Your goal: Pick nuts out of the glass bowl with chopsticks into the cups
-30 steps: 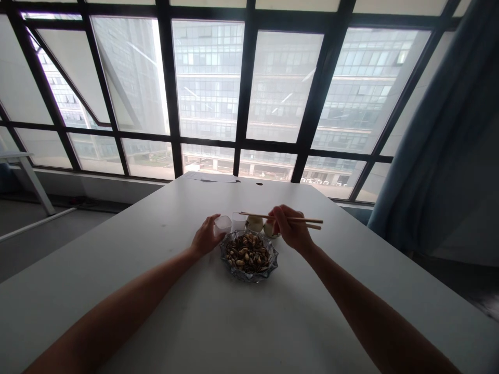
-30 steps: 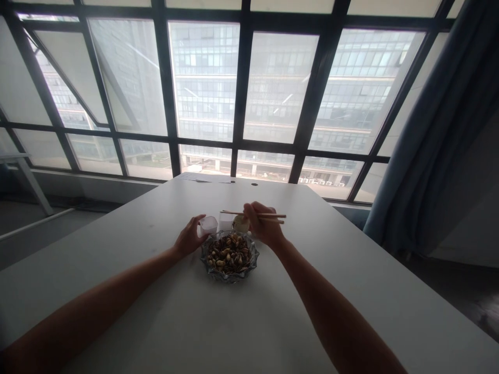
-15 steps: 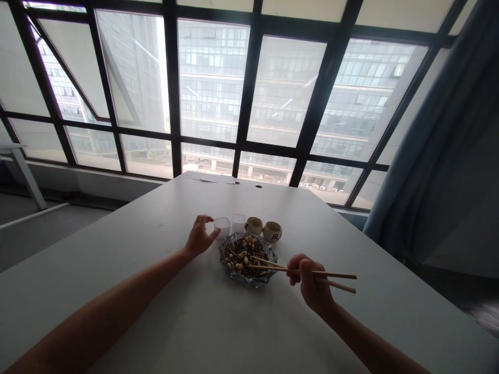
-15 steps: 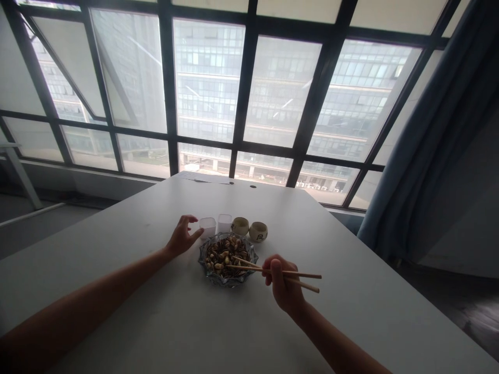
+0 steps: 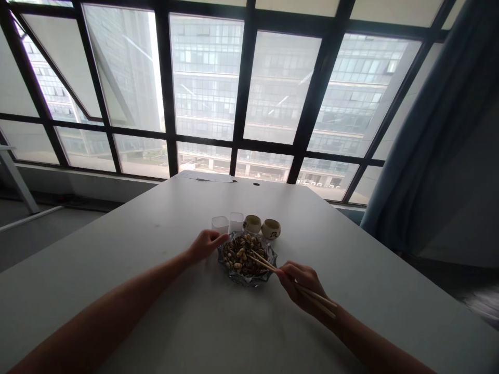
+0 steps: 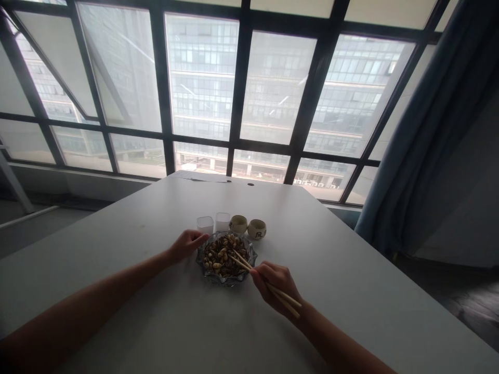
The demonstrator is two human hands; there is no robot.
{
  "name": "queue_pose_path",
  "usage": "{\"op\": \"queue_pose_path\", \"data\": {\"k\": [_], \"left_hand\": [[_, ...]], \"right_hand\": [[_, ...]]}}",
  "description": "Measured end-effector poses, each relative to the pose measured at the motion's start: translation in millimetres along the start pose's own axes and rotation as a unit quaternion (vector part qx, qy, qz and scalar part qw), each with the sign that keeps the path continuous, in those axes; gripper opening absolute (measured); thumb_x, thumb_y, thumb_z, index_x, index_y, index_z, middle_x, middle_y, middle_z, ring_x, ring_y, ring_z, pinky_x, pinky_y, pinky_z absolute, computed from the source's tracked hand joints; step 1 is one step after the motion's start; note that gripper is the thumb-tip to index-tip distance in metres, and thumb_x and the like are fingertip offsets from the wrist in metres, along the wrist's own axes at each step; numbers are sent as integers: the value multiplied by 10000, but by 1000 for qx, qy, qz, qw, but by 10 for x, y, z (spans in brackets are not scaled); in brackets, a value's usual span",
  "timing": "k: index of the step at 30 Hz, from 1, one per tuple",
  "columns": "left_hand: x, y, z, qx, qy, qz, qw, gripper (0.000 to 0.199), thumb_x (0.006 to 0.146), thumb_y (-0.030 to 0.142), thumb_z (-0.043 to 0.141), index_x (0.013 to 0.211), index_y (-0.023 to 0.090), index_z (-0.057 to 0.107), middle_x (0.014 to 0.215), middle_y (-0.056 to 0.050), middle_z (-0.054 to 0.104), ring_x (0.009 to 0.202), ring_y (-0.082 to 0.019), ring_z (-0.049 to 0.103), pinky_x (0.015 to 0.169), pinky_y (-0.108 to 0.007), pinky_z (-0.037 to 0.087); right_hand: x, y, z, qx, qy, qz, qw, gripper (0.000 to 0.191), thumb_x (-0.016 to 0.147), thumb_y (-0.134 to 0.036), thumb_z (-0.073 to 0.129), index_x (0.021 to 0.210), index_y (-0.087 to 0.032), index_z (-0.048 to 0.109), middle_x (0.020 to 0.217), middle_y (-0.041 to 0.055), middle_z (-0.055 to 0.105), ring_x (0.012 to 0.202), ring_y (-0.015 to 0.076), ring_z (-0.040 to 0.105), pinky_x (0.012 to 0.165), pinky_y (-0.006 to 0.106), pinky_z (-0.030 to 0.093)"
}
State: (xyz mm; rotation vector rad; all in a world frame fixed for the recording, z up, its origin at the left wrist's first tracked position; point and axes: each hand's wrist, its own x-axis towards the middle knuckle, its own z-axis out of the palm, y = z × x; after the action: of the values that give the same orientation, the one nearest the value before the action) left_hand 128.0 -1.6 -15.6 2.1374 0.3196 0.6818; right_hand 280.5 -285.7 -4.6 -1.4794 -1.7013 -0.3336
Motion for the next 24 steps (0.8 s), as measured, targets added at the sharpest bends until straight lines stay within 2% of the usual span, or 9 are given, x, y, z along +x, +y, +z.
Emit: {"op": "queue_pose_path", "data": {"k": [4, 7, 12, 18, 24], "left_hand": [[1, -3, -6, 13, -44, -3, 999, 635, 749, 745, 541, 517, 187, 344, 528, 64, 247, 539, -78, 247, 502, -227, 199], [8, -20, -7, 17, -63, -1, 998, 636, 762, 744, 533, 520, 185, 348, 528, 65, 242, 543, -80, 248, 502, -228, 199], [16, -42, -11, 21, -72, -2, 997, 647, 774, 758, 505, 519, 181, 359, 525, 64, 238, 544, -81, 248, 498, -229, 194], [15, -49, -13, 20, -85, -4, 996, 637, 789, 746, 495, 529, 175, 382, 533, 58, 252, 552, -83, 251, 500, -232, 189], [17, -68, -19, 15, -93, -4, 995, 639, 793, 752, 481, 537, 172, 400, 533, 57, 251, 555, -85, 247, 502, -233, 190]], "right_hand": [[8, -8, 14, 7, 15, 4, 1000, 235, 981, -245, 517, 767, -193, 598, 636, 10, 595, 494, 102, 524, 499, 212, 408], [-1, -10, 32, 22, 37, 34, 998, 289, 989, -277, 511, 720, -196, 582, 609, 11, 601, 485, 106, 533, 493, 215, 417], [-21, -14, 57, 82, 78, 99, 989, 345, 997, -360, 507, 717, -190, 616, 584, 19, 627, 481, 121, 567, 481, 225, 459], [-39, 11, 99, 105, 89, 132, 982, 374, 996, -420, 499, 740, -185, 638, 587, 25, 634, 485, 127, 574, 481, 235, 478], [-46, 51, 103, 96, 123, 142, 977, 296, 978, -411, 540, 810, -191, 645, 622, 18, 640, 527, 138, 590, 505, 240, 478]]}}
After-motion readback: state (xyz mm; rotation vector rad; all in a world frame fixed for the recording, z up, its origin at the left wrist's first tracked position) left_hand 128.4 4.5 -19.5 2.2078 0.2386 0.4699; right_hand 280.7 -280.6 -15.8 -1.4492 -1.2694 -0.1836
